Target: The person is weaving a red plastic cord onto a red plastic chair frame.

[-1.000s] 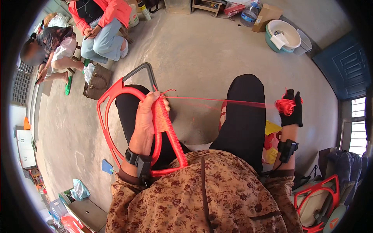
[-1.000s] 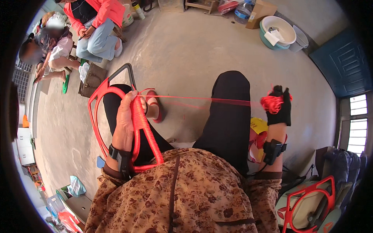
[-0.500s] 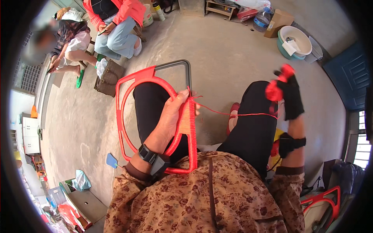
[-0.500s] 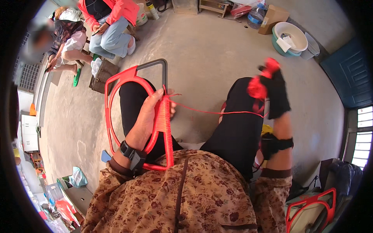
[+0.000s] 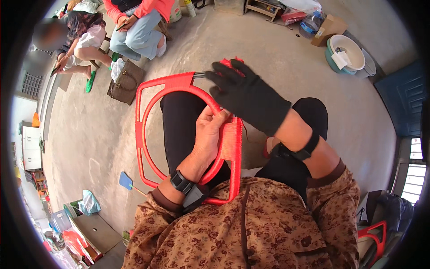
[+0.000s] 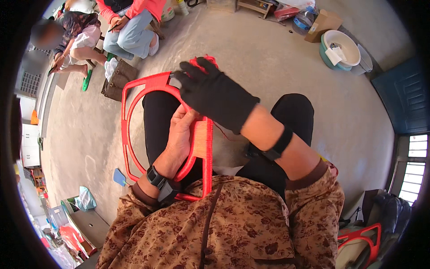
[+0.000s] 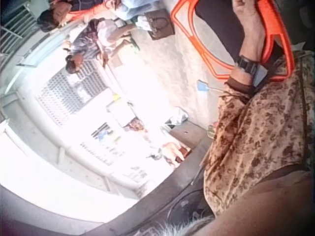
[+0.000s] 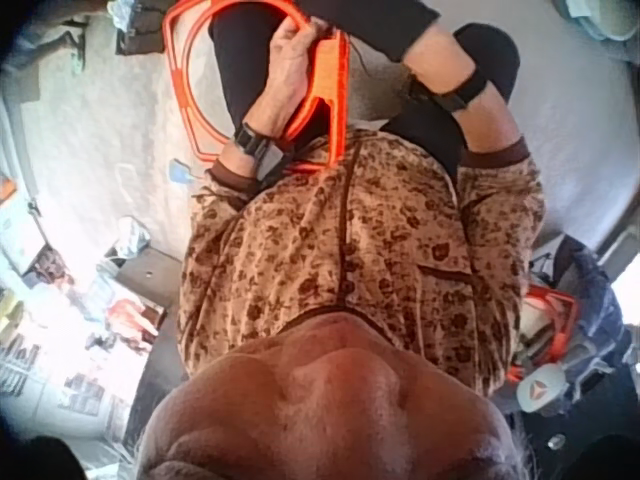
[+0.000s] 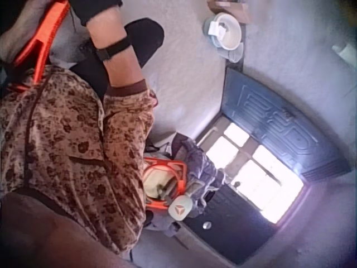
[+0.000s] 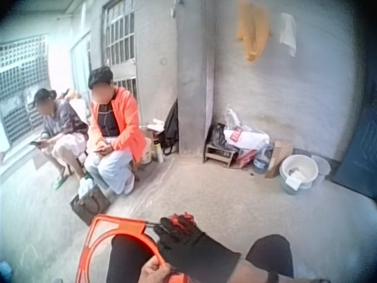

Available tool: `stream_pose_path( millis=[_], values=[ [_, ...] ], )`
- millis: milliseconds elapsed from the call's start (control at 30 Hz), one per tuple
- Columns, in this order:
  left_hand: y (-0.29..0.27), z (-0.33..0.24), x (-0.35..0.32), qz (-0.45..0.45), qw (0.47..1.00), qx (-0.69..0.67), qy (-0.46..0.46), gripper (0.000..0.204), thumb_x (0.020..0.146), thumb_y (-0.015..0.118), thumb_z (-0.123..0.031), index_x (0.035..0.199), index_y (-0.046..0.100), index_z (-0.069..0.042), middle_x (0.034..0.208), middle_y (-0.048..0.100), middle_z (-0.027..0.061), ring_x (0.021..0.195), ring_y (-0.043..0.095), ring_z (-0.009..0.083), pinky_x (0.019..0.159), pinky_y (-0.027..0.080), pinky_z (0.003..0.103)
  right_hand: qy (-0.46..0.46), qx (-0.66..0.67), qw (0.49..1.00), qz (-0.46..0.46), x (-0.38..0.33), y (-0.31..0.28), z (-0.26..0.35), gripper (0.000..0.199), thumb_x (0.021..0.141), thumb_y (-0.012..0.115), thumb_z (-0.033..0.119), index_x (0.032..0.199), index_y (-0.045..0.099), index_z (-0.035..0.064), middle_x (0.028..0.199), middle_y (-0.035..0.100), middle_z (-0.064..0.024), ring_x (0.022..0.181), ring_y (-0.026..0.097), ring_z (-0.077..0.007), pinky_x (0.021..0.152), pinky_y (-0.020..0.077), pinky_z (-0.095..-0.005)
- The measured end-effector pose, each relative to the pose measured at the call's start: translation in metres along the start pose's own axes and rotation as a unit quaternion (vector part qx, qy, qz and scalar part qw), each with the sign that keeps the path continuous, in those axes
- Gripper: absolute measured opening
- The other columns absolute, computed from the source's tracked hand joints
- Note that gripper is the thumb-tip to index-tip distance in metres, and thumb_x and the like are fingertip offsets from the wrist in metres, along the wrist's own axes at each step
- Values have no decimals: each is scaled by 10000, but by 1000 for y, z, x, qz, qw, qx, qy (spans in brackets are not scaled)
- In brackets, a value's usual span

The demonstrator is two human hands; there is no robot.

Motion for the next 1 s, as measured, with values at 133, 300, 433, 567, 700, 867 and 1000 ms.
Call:
stream_pose_path(
  millis=[133, 300, 433, 567, 700, 867, 1000],
  values=[
    [2, 2, -1, 26, 999, -3, -21, 169, 908, 567, -103, 1066, 572, -42, 956, 656, 85, 800, 646, 160, 712, 546, 297, 301, 228, 921, -97, -47, -15, -48, 252, 775, 632, 164, 998, 632, 46, 1023, 647, -115, 1028, 589, -269, 901, 454, -354],
    [6, 6, -1, 31, 998, 18, -44, 207, 899, 583, -163, 1072, 581, -49, 944, 663, 86, 796, 649, 164, 700, 539, 291, 433, 643, 632, -6, -86, 77, -35, 348, 816, 686, 256, 1071, 611, 31, 841, 660, -88, 762, 626, -145, 673, 499, -295],
    [8, 7, -5, 34, 996, 48, -65, 199, 887, 610, -213, 1008, 589, -57, 858, 651, 57, 682, 622, 147, 622, 513, 262, 427, 706, 565, -13, -102, 105, -39, 304, 855, 639, 224, 1067, 601, 10, 886, 643, -50, 735, 574, -97, 659, 461, -253],
    [0, 23, -12, 28, 970, 148, -192, 193, 871, 630, -252, 882, 605, -61, 776, 618, 31, 599, 578, 136, 567, 480, 255, 442, 640, 579, -245, -138, 67, -80, 258, 890, 594, 255, 1033, 595, 40, 844, 618, -28, 685, 566, -116, 596, 452, -256],
    [7, 32, -16, 56, 964, 63, -253, 238, 872, 619, -287, 911, 621, -52, 805, 616, 40, 695, 590, 138, 607, 489, 273, 501, 629, 459, -378, -210, 34, -96, 254, 910, 562, 270, 1011, 582, 39, 838, 603, -30, 682, 568, -125, 607, 460, -261],
    [12, 31, -12, 65, 970, 27, -232, 232, 876, 620, -259, 971, 608, -48, 844, 611, 37, 727, 594, 140, 626, 496, 271, 538, 619, 361, -444, -307, 13, -105, 261, 935, 522, 290, 984, 565, 37, 830, 584, -33, 679, 571, -137, 621, 469, -266],
    [10, 31, -11, 60, 973, 27, -222, 187, 881, 619, -221, 957, 602, -51, 835, 603, 29, 722, 592, 132, 625, 501, 265, 497, 740, 208, -402, -364, 16, -81, 240, 975, 444, 348, 858, 494, 145, 682, 470, 43, 502, 437, -70, 463, 358, -233]
  ],
)
Point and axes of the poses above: each hand's wrist, its own x-axis towards the middle knuckle, its own y-axis out of the palm, z = x × y, the point moved 9 cm from there along x, towards the middle knuckle
